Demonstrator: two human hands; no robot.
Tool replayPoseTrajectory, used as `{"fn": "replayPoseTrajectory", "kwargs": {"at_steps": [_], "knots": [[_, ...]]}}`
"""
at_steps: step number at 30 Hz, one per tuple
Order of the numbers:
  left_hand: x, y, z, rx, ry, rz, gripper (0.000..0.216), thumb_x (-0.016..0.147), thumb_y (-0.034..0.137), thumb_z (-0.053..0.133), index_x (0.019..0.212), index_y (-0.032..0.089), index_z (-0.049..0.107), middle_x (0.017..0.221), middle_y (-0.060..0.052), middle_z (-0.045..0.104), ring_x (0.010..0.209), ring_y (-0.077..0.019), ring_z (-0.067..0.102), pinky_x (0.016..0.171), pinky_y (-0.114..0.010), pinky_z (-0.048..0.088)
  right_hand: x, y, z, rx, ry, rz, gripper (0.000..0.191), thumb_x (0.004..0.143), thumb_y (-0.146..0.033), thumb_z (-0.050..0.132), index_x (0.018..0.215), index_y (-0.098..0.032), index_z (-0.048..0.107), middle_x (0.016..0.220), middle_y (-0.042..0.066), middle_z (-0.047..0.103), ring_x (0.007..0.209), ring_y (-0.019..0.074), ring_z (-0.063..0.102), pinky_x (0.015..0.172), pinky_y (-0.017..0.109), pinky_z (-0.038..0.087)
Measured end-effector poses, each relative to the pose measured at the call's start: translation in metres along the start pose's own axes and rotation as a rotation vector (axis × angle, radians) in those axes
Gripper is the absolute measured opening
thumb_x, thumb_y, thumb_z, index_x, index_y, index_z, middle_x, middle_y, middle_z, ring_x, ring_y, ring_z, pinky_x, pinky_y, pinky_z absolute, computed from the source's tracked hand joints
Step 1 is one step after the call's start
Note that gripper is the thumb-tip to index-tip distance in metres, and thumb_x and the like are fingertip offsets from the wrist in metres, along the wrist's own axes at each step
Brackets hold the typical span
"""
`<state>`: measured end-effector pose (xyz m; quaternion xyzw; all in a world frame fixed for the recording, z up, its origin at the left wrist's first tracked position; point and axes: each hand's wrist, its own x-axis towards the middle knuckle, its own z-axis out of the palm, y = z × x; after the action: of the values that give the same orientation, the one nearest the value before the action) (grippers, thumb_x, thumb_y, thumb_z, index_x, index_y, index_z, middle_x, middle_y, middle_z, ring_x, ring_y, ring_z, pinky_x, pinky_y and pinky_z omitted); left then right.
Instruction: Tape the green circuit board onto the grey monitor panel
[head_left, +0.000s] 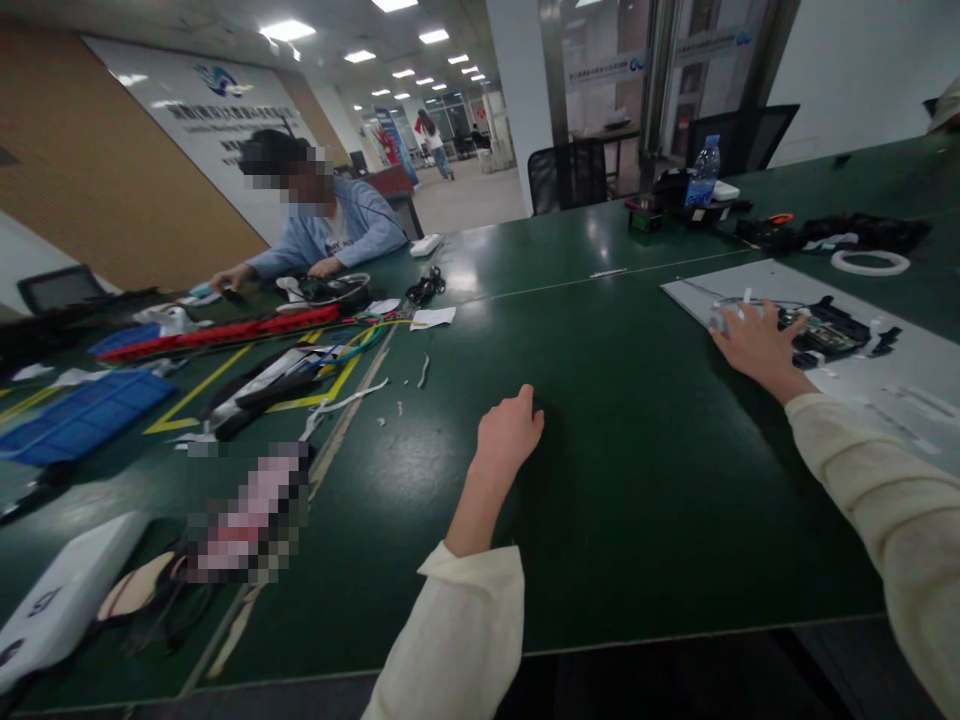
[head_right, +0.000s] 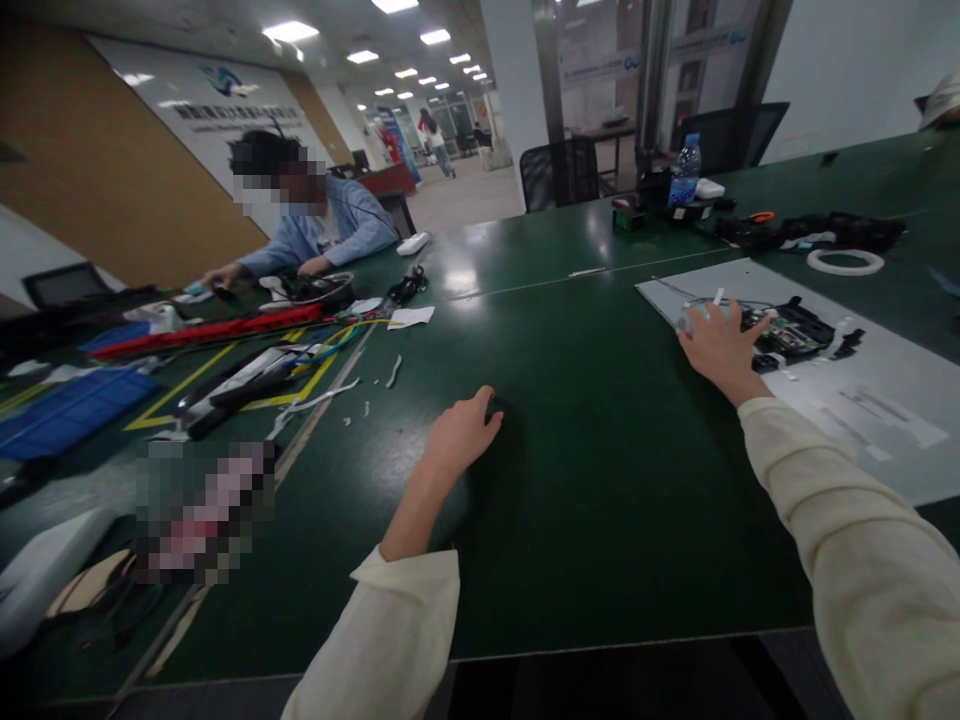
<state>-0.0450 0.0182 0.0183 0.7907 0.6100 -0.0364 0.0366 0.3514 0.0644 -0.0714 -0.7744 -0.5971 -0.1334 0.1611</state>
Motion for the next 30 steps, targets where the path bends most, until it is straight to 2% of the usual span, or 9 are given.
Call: {"fn": "replayPoseTrajectory", "kwargs": {"at_steps": [5, 10, 14, 20, 24, 30], "knots": [[0.000, -0.001, 0.002, -0.015, 0.008, 0.017, 0.032, 0.092, 0.034, 0.039, 0.120, 0.019, 0.042, 0.096, -0.012, 0.066, 0.082, -0.0237, 0.065, 0.066, -0.031, 0.047, 0.003, 0.012, 0.000, -0.017, -0.001, 0.028, 0.048, 0.094, -0.041, 0.025, 0.131, -0.017, 0.046, 0.137, 0.020, 0.040, 0.129, 0.0376, 0.018, 0.093, 0.066, 0.012], [0.000, 0.001, 0.003, 0.023, -0.001, -0.014, 0.033, 0.092, 0.036, 0.039, 0.120, 0.019, 0.042, 0.098, -0.012, 0.066, 0.087, -0.0256, 0.065, 0.069, -0.033, 0.047, 0.009, 0.026, 0.002, -0.036, -0.039, 0.050, 0.050, 0.093, -0.043, 0.028, 0.132, -0.017, 0.045, 0.137, 0.022, 0.040, 0.129, 0.0353, 0.018, 0.093, 0.064, 0.013], [0.000, 0.002, 0.003, 0.015, -0.007, -0.019, 0.034, 0.093, 0.036, 0.038, 0.122, 0.019, 0.041, 0.099, -0.012, 0.065, 0.089, -0.0256, 0.064, 0.071, -0.033, 0.047, 0.010, 0.031, 0.001, -0.057, -0.016, 0.016, 0.049, 0.094, -0.044, 0.027, 0.127, -0.015, 0.048, 0.133, 0.022, 0.044, 0.128, 0.0354, 0.020, 0.095, 0.064, 0.010], [0.001, 0.003, 0.002, -0.002, -0.014, -0.006, 0.037, 0.093, 0.036, 0.038, 0.125, 0.019, 0.038, 0.102, -0.013, 0.065, 0.092, -0.0267, 0.064, 0.073, -0.034, 0.047, 0.004, 0.031, -0.009, -0.142, -0.072, -0.008, 0.046, 0.093, -0.042, 0.030, 0.124, -0.015, 0.050, 0.138, 0.022, 0.037, 0.131, 0.0374, 0.013, 0.096, 0.064, 0.009], [0.002, 0.001, 0.004, -0.019, -0.002, 0.009, 0.036, 0.093, 0.036, 0.037, 0.125, 0.019, 0.038, 0.100, -0.013, 0.065, 0.088, -0.0247, 0.064, 0.069, -0.031, 0.046, 0.002, 0.039, -0.009, -0.144, -0.088, 0.050, 0.052, 0.091, -0.051, 0.028, 0.120, -0.016, 0.054, 0.136, 0.023, 0.037, 0.130, 0.0403, 0.014, 0.092, 0.069, 0.004], [0.002, 0.001, 0.005, -0.014, 0.012, 0.016, 0.038, 0.093, 0.035, 0.037, 0.126, 0.018, 0.037, 0.096, -0.012, 0.065, 0.084, -0.0243, 0.064, 0.065, -0.031, 0.045, 0.004, 0.051, -0.004, -0.108, -0.010, 0.103, 0.066, 0.087, -0.064, 0.026, 0.122, -0.016, 0.055, 0.135, 0.023, 0.039, 0.129, 0.0423, 0.013, 0.091, 0.070, 0.000]]}}
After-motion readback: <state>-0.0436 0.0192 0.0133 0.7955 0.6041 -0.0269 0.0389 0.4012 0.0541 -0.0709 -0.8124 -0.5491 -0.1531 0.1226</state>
